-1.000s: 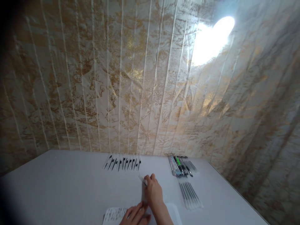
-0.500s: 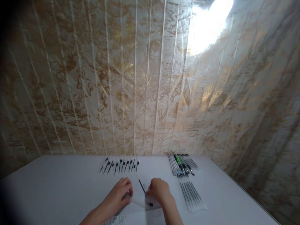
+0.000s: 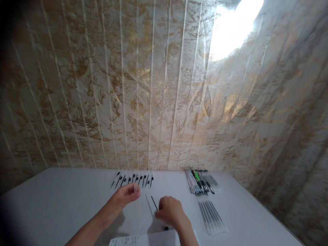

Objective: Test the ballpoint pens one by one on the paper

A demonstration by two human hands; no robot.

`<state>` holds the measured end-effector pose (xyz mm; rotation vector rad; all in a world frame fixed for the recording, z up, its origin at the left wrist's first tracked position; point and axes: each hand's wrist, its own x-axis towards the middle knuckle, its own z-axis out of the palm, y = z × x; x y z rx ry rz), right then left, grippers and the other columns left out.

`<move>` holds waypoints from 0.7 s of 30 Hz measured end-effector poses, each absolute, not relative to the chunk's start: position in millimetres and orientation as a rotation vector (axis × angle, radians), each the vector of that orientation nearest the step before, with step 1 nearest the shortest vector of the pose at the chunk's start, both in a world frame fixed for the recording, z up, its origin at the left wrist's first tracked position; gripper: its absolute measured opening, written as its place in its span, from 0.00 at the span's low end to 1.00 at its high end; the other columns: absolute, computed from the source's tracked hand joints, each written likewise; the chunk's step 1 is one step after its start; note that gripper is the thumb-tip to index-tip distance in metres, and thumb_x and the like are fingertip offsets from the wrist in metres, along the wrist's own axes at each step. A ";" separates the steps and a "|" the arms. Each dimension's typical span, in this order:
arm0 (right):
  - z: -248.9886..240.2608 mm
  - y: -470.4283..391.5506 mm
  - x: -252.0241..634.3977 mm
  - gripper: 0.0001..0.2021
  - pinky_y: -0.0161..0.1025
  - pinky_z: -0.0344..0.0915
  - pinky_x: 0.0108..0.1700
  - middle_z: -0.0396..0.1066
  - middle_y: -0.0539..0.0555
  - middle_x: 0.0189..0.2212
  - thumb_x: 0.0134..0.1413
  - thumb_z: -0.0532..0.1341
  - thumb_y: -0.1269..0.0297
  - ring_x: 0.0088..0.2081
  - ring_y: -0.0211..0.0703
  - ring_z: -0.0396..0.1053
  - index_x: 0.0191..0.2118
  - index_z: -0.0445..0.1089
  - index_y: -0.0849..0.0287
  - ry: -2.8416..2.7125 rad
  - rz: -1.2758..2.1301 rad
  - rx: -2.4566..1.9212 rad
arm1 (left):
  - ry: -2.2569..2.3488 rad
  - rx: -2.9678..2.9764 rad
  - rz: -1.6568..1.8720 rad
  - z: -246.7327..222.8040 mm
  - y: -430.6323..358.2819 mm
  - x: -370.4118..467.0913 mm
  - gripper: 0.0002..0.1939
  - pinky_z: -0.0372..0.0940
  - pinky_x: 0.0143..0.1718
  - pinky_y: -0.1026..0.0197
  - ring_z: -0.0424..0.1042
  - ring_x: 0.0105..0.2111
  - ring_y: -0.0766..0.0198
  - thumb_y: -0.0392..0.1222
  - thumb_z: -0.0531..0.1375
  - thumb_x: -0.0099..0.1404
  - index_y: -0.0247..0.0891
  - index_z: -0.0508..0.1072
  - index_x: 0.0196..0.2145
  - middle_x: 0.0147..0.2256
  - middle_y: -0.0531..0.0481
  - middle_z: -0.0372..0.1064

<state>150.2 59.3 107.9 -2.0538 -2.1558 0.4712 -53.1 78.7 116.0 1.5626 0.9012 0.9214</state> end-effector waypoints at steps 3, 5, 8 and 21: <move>132.3 51.3 155.9 0.06 0.31 0.61 0.27 0.75 0.51 0.24 0.44 0.55 0.70 0.27 0.39 0.72 0.27 0.69 0.58 -2.037 0.693 -1.785 | 0.792 1.455 0.959 122.4 71.8 -46.7 0.14 0.58 0.41 0.61 0.67 0.34 0.61 0.51 0.62 0.57 0.37 0.70 0.30 0.29 0.52 0.70; 148.8 44.7 155.4 0.03 0.29 0.59 0.22 0.70 0.47 0.19 0.45 0.54 0.68 0.22 0.35 0.66 0.26 0.64 0.58 -1.809 0.962 -1.497 | 0.759 1.496 0.916 124.3 66.7 -42.7 0.11 0.59 0.40 0.60 0.68 0.33 0.61 0.47 0.62 0.57 0.36 0.71 0.32 0.28 0.52 0.71; 167.1 34.7 149.6 0.03 0.29 0.60 0.21 0.68 0.46 0.18 0.42 0.57 0.66 0.19 0.33 0.63 0.25 0.60 0.57 -1.549 1.191 -1.185 | 0.766 1.615 0.862 125.4 59.4 -37.5 0.07 0.61 0.38 0.61 0.69 0.32 0.61 0.43 0.61 0.59 0.36 0.73 0.32 0.28 0.52 0.71; 162.2 31.1 140.9 0.05 0.31 0.60 0.26 0.70 0.49 0.22 0.50 0.60 0.66 0.25 0.36 0.64 0.29 0.72 0.60 -1.731 0.834 -1.291 | 0.836 1.767 0.799 130.9 49.5 -36.0 0.07 0.60 0.36 0.63 0.70 0.31 0.62 0.41 0.58 0.61 0.36 0.74 0.31 0.27 0.53 0.72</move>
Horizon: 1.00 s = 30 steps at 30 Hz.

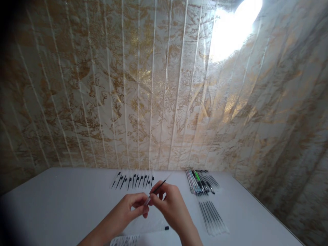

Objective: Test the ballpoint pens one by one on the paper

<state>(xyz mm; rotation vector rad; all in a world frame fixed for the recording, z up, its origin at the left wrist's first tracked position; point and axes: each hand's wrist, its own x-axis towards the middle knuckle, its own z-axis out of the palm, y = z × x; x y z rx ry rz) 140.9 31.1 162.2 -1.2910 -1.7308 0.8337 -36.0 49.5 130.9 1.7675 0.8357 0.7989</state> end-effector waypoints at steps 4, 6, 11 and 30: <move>163.5 26.8 144.9 0.11 0.32 0.61 0.31 0.74 0.49 0.30 0.52 0.60 0.65 0.27 0.37 0.66 0.43 0.71 0.57 -1.894 0.693 -1.407 | 0.826 1.758 0.803 130.3 50.6 -36.5 0.06 0.60 0.37 0.62 0.69 0.31 0.62 0.40 0.58 0.61 0.36 0.72 0.29 0.27 0.53 0.71; 161.3 25.6 150.0 0.16 0.33 0.62 0.33 0.75 0.50 0.34 0.52 0.61 0.66 0.30 0.39 0.70 0.49 0.68 0.54 -2.021 0.599 -1.588 | 0.805 1.711 0.819 131.2 51.6 -37.4 0.06 0.60 0.39 0.61 0.69 0.32 0.61 0.40 0.58 0.61 0.36 0.72 0.31 0.27 0.52 0.71; 136.3 33.3 153.7 0.13 0.44 0.66 0.41 0.78 0.60 0.36 0.41 0.66 0.77 0.42 0.56 0.74 0.37 0.76 0.59 -2.322 0.479 -2.192 | 0.806 1.685 0.852 133.2 52.6 -38.1 0.08 0.60 0.41 0.61 0.68 0.32 0.62 0.42 0.58 0.62 0.36 0.73 0.33 0.27 0.53 0.69; 170.8 19.0 152.4 0.04 0.28 0.63 0.25 0.70 0.47 0.24 0.49 0.59 0.75 0.22 0.32 0.67 0.30 0.68 0.59 -1.825 0.832 -1.333 | 0.861 1.936 0.678 139.5 48.2 -44.6 0.12 0.54 0.32 0.65 0.63 0.29 0.65 0.45 0.54 0.67 0.38 0.76 0.36 0.26 0.56 0.65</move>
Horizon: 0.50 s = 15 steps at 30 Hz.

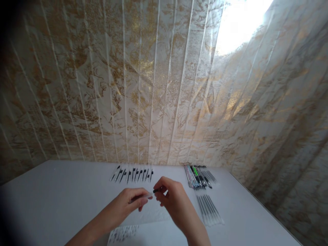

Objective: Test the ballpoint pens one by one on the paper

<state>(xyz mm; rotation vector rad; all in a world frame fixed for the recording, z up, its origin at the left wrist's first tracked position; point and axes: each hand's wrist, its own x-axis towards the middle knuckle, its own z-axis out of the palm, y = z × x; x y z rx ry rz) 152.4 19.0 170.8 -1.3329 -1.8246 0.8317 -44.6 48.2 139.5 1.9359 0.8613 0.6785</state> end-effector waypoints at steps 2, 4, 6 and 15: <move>170.0 19.3 151.0 0.05 0.28 0.62 0.25 0.70 0.46 0.24 0.49 0.59 0.76 0.22 0.32 0.66 0.30 0.68 0.59 -1.830 0.790 -1.360 | 0.856 1.938 0.684 141.6 46.7 -44.5 0.13 0.54 0.32 0.65 0.63 0.29 0.65 0.45 0.54 0.67 0.38 0.76 0.36 0.26 0.56 0.64; 168.7 19.9 149.9 0.06 0.28 0.62 0.25 0.70 0.47 0.24 0.49 0.58 0.76 0.22 0.32 0.66 0.30 0.69 0.59 -1.841 0.792 -1.367 | 0.842 1.939 0.695 144.0 45.2 -44.7 0.13 0.54 0.33 0.66 0.63 0.29 0.65 0.45 0.54 0.67 0.38 0.76 0.36 0.26 0.56 0.64; 168.0 19.9 149.2 0.05 0.28 0.62 0.25 0.71 0.47 0.24 0.49 0.58 0.76 0.21 0.32 0.66 0.30 0.69 0.59 -1.843 0.806 -1.368 | 0.835 1.940 0.703 145.9 44.1 -44.7 0.12 0.54 0.32 0.66 0.63 0.29 0.66 0.45 0.54 0.67 0.38 0.75 0.35 0.25 0.57 0.63; 172.8 17.1 145.9 0.04 0.29 0.64 0.25 0.71 0.48 0.22 0.49 0.59 0.74 0.22 0.34 0.67 0.30 0.69 0.60 -1.835 0.907 -1.361 | 0.787 1.903 0.661 151.6 41.7 -46.7 0.12 0.54 0.32 0.66 0.61 0.28 0.66 0.43 0.52 0.67 0.37 0.72 0.31 0.24 0.57 0.61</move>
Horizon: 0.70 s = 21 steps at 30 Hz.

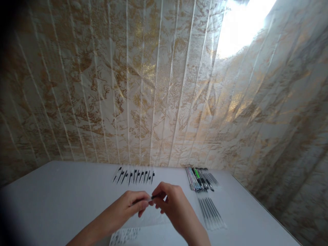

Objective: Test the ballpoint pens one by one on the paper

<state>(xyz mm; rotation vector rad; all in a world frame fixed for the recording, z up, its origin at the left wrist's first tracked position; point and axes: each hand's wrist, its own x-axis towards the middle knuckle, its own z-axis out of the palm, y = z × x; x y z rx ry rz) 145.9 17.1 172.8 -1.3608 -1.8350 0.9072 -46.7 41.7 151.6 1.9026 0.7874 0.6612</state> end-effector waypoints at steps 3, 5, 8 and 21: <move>175.1 15.0 145.0 0.03 0.29 0.62 0.25 0.69 0.47 0.21 0.51 0.58 0.72 0.22 0.35 0.67 0.29 0.67 0.60 -1.882 0.921 -1.396 | 0.799 1.904 0.642 153.1 39.9 -48.4 0.12 0.54 0.31 0.66 0.61 0.28 0.66 0.43 0.52 0.67 0.37 0.72 0.30 0.24 0.57 0.61; 174.7 14.2 143.0 0.06 0.29 0.59 0.24 0.66 0.46 0.19 0.56 0.56 0.68 0.21 0.34 0.64 0.28 0.65 0.59 -1.967 0.852 -1.424 | 0.832 1.926 0.646 152.5 39.5 -48.7 0.11 0.54 0.31 0.66 0.61 0.28 0.67 0.43 0.53 0.67 0.37 0.72 0.31 0.25 0.57 0.61; 168.7 16.6 135.5 0.13 0.31 0.52 0.25 0.63 0.47 0.20 0.63 0.50 0.61 0.21 0.35 0.60 0.27 0.61 0.57 -2.081 0.579 -1.469 | 0.871 1.965 0.685 149.9 40.4 -47.3 0.12 0.53 0.31 0.66 0.61 0.27 0.67 0.44 0.53 0.67 0.37 0.71 0.29 0.24 0.58 0.61; 162.6 21.9 133.6 0.16 0.32 0.53 0.30 0.68 0.49 0.26 0.66 0.44 0.54 0.27 0.39 0.65 0.31 0.60 0.55 -2.061 0.375 -1.461 | 0.973 1.934 0.813 150.3 41.0 -42.4 0.11 0.55 0.31 0.65 0.62 0.26 0.66 0.44 0.54 0.66 0.38 0.72 0.29 0.23 0.57 0.62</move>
